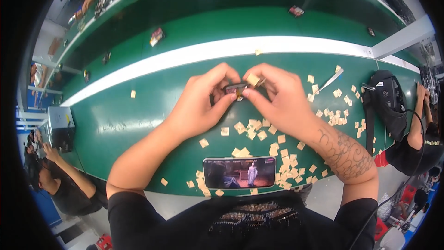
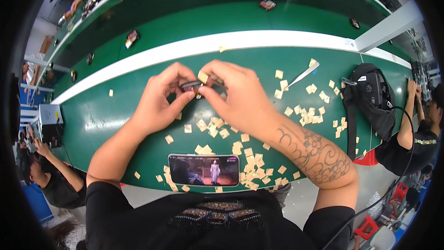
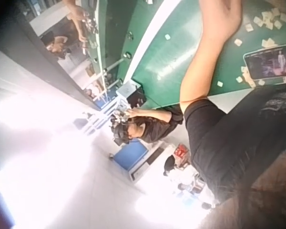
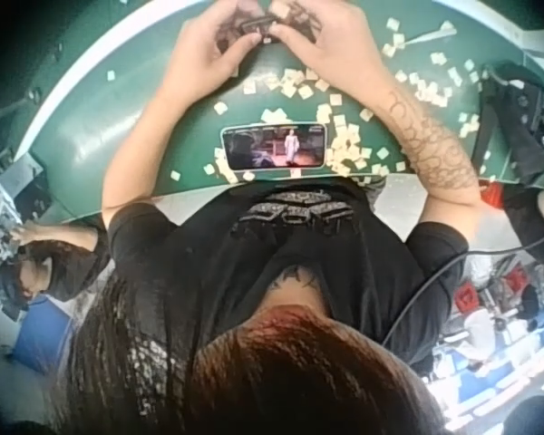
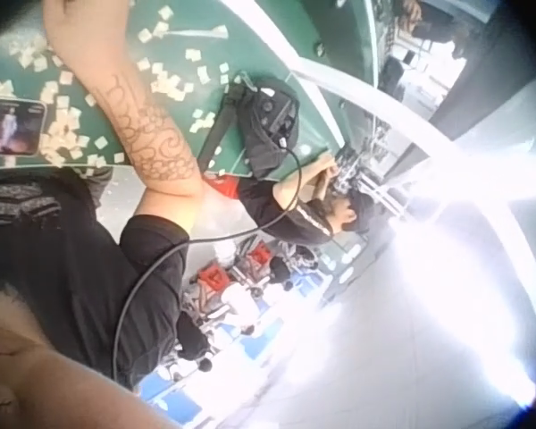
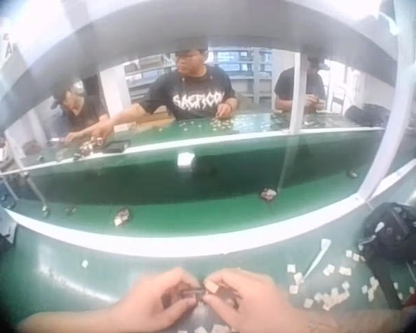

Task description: Assembling small electronic modules by applying stickers and components at a factory workbench.

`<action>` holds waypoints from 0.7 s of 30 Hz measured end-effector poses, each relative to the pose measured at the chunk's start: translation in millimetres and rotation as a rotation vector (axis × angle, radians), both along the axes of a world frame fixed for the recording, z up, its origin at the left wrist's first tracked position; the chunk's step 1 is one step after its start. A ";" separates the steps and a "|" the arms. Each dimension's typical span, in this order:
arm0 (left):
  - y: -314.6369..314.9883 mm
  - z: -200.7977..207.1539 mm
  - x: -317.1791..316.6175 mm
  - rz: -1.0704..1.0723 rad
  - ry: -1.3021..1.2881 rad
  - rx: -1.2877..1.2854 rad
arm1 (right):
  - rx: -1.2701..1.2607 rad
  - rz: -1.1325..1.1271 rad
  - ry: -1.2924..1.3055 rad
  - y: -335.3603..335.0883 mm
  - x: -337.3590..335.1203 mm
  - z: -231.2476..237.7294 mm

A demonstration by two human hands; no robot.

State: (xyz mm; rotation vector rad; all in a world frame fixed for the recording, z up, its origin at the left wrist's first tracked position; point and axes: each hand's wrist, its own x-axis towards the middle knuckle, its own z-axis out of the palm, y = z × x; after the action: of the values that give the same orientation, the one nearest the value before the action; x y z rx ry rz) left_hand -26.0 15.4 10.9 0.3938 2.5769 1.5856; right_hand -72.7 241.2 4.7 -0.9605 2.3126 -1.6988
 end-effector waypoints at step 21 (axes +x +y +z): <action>-102.7 -12.9 -108.4 0.410 0.476 -1.027 | 0.094 -0.082 0.145 8.5 -16.2 -14.5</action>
State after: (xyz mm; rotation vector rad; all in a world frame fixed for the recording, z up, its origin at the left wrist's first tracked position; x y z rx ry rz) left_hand -134.4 -87.4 -2.0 0.1364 3.5199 0.0016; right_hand -89.0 249.7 -9.9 -1.0158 2.5318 -1.5820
